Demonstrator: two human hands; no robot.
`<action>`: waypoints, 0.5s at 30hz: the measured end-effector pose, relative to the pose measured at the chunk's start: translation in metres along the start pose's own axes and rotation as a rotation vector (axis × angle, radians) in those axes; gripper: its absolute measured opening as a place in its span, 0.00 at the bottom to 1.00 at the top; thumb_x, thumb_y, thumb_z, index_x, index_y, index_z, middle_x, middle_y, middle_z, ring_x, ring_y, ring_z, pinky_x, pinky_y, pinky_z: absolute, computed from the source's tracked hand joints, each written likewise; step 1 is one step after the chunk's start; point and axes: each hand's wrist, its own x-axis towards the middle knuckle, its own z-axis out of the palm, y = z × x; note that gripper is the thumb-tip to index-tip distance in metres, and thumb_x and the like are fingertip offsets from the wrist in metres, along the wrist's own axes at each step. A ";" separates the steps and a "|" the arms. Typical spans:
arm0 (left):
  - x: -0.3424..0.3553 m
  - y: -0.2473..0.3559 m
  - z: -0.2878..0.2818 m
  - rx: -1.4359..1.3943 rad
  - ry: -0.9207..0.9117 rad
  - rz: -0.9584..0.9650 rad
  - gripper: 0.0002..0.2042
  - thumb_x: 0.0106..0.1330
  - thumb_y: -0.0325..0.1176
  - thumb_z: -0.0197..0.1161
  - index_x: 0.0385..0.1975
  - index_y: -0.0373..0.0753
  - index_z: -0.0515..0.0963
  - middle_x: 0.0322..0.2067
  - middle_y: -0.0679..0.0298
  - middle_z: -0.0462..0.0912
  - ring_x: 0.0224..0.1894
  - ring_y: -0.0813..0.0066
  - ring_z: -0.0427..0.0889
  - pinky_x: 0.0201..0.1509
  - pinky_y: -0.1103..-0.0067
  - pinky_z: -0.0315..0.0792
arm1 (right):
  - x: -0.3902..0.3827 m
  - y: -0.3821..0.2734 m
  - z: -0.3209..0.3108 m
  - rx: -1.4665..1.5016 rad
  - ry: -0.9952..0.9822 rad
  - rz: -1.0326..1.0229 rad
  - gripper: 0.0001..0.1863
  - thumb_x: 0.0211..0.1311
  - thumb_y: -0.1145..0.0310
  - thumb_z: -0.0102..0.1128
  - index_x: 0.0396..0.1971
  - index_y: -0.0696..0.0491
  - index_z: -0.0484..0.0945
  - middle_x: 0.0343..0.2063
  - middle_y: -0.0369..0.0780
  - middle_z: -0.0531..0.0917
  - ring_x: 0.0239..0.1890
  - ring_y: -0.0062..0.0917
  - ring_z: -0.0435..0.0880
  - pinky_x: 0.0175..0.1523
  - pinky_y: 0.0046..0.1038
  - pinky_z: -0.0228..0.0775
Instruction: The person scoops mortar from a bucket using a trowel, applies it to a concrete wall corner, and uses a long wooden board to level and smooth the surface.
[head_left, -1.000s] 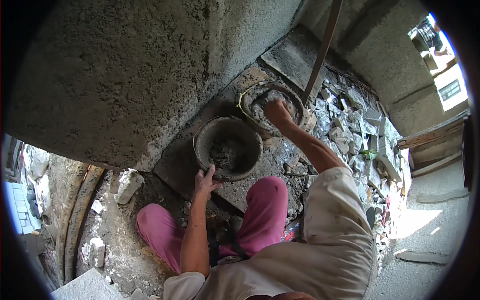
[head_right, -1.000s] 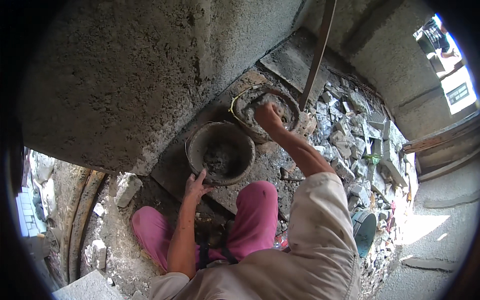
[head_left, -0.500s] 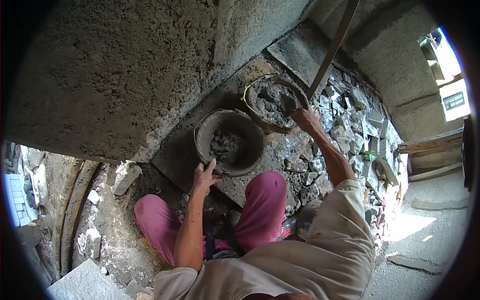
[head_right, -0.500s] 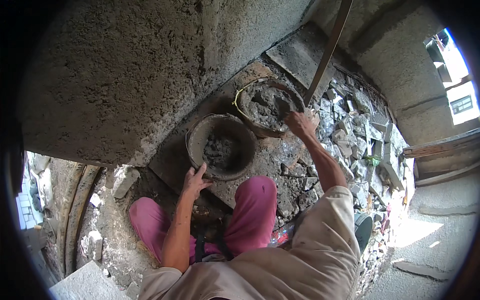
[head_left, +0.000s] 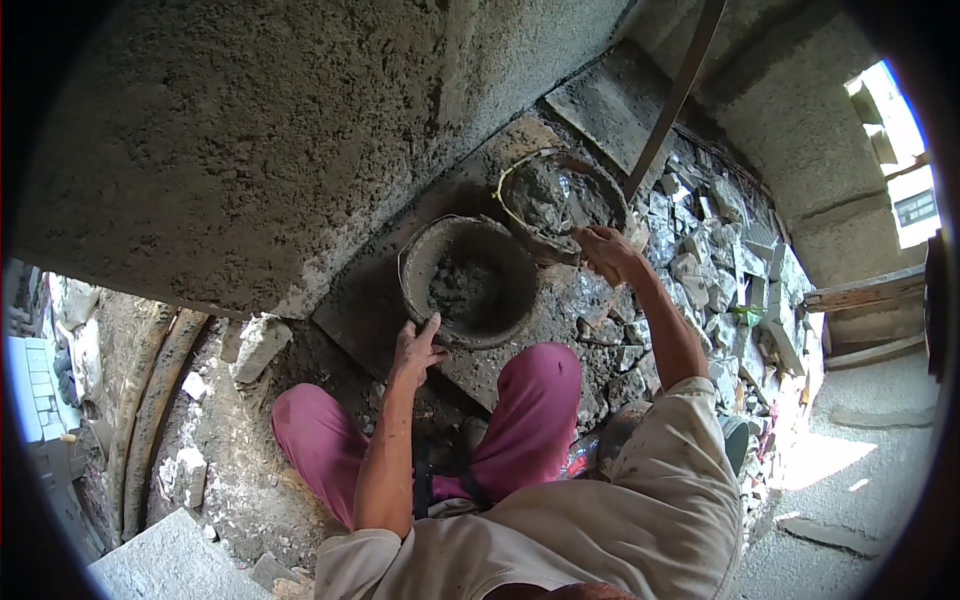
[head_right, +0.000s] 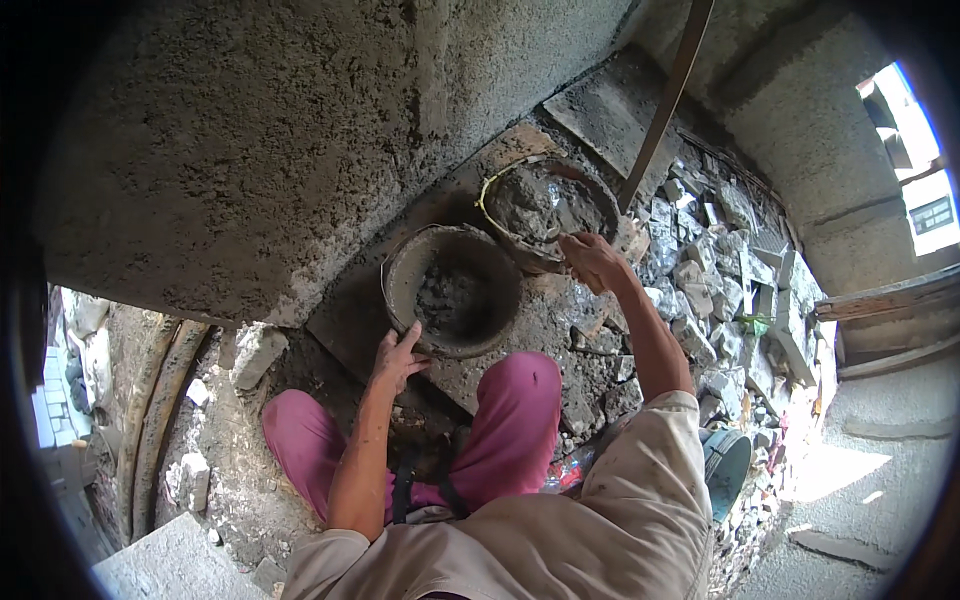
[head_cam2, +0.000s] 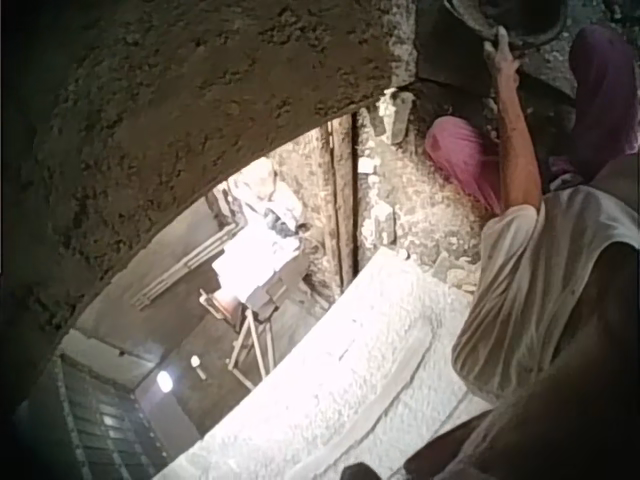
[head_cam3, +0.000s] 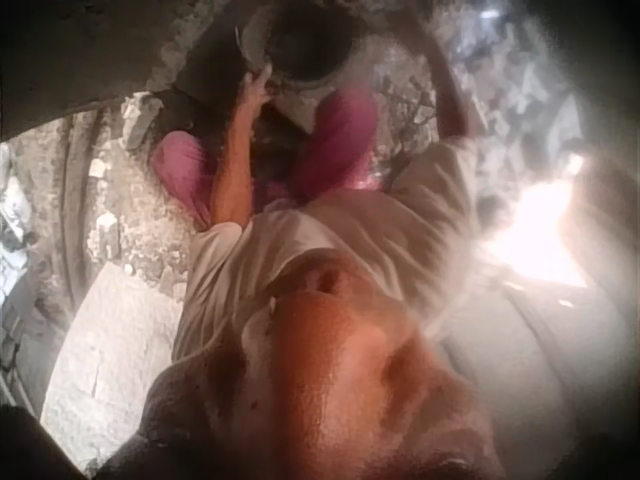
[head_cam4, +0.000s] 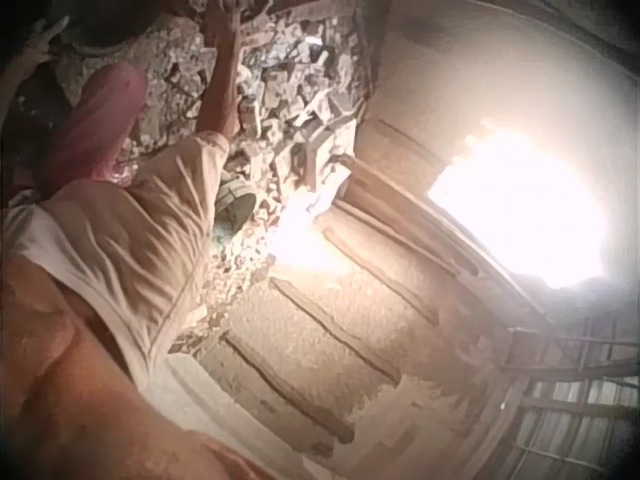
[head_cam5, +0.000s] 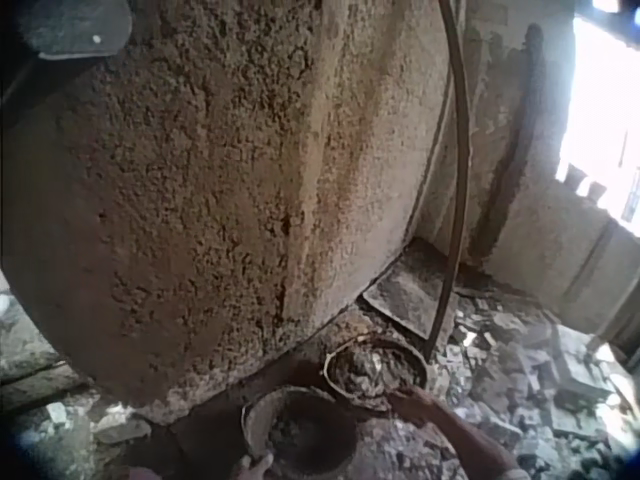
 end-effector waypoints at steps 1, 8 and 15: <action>0.000 0.000 -0.001 -0.003 0.006 0.007 0.21 0.63 0.46 0.67 0.46 0.39 0.69 0.40 0.62 0.77 0.30 0.70 0.79 0.34 0.69 0.82 | -0.003 -0.003 0.002 0.047 0.006 0.016 0.24 0.68 0.44 0.52 0.38 0.53 0.76 0.24 0.34 0.78 0.22 0.19 0.76 0.25 0.25 0.70; 0.000 0.000 -0.004 0.067 0.013 0.008 0.23 0.62 0.49 0.67 0.49 0.42 0.69 0.41 0.63 0.77 0.32 0.71 0.79 0.39 0.70 0.77 | -0.024 0.023 0.015 0.313 0.106 0.001 0.20 0.68 0.49 0.55 0.43 0.52 0.75 0.25 0.33 0.77 0.20 0.15 0.74 0.23 0.20 0.68; -0.001 0.001 -0.008 0.163 0.036 -0.017 0.24 0.62 0.49 0.67 0.48 0.40 0.69 0.40 0.63 0.78 0.28 0.73 0.78 0.34 0.73 0.75 | -0.103 -0.004 0.029 -0.076 0.337 -0.129 0.23 0.65 0.56 0.62 0.54 0.54 0.75 0.25 0.37 0.80 0.21 0.20 0.76 0.26 0.25 0.71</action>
